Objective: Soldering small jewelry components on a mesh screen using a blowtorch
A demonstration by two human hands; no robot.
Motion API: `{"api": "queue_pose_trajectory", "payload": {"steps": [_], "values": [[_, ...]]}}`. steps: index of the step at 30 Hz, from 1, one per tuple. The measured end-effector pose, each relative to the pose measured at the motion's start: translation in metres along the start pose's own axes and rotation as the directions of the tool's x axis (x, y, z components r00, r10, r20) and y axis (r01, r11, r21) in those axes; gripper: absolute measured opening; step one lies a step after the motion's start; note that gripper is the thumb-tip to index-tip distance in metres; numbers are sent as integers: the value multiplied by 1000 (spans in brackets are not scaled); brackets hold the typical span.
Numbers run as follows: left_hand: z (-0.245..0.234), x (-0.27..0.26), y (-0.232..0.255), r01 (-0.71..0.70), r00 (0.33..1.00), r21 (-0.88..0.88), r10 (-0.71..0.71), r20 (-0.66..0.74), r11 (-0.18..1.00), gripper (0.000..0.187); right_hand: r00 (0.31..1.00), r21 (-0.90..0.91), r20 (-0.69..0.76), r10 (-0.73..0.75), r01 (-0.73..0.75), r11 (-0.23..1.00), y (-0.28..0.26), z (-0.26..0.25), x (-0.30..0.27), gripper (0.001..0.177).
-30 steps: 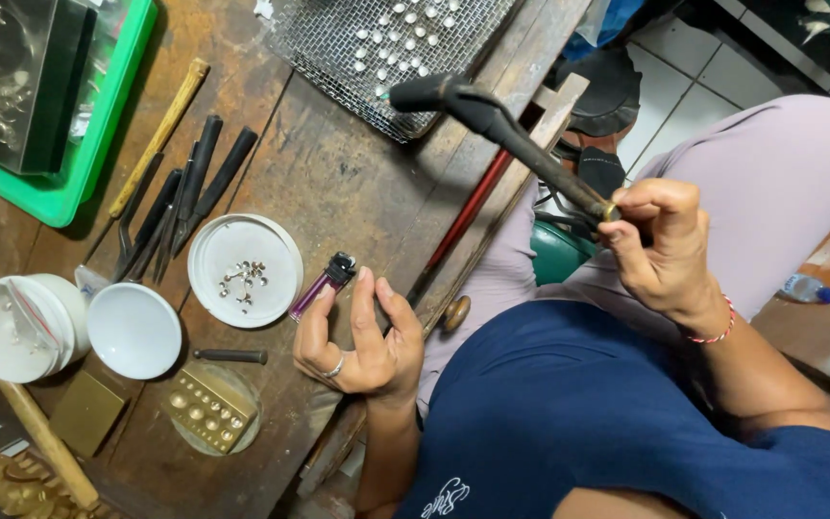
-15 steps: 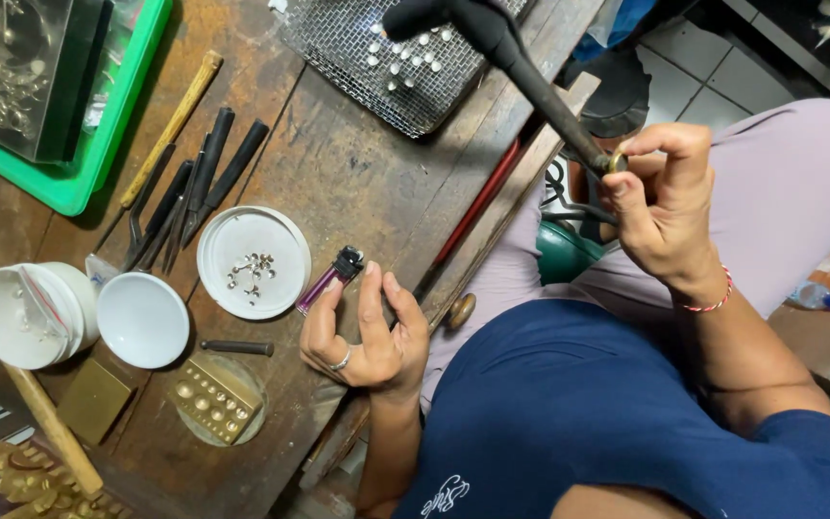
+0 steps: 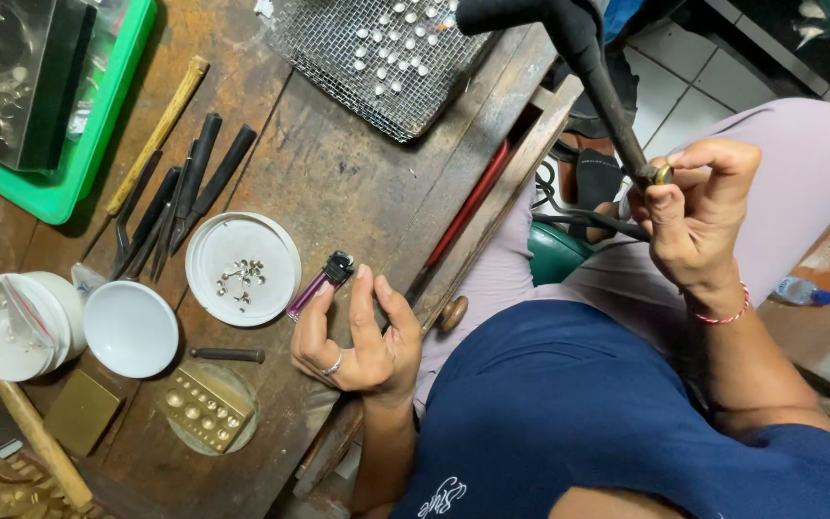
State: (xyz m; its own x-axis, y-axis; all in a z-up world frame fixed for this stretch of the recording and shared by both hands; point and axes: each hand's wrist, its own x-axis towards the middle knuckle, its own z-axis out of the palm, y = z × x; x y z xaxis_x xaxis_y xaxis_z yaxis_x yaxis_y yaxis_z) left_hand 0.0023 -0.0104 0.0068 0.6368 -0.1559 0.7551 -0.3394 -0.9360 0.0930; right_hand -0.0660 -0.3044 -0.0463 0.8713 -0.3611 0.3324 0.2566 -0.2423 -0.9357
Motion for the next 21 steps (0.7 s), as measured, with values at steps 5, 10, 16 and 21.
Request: {"api": "queue_pose_trajectory", "payload": {"steps": [5,10,16,21], "values": [[7,4,-6,-89,989,-1,88,-121,996,13,992,-17,14,-126,127,992,20,10,3,24],[9,5,-3,-183,966,0,180,-188,983,12,953,-94,-65,-297,291,952,25,11,28,20],[4,7,7,-31,999,38,32,-28,999,13,970,102,-212,-120,145,984,50,14,68,10],[4,7,8,-71,997,56,73,-36,996,14,971,133,-236,23,9,991,102,11,89,39]]}}
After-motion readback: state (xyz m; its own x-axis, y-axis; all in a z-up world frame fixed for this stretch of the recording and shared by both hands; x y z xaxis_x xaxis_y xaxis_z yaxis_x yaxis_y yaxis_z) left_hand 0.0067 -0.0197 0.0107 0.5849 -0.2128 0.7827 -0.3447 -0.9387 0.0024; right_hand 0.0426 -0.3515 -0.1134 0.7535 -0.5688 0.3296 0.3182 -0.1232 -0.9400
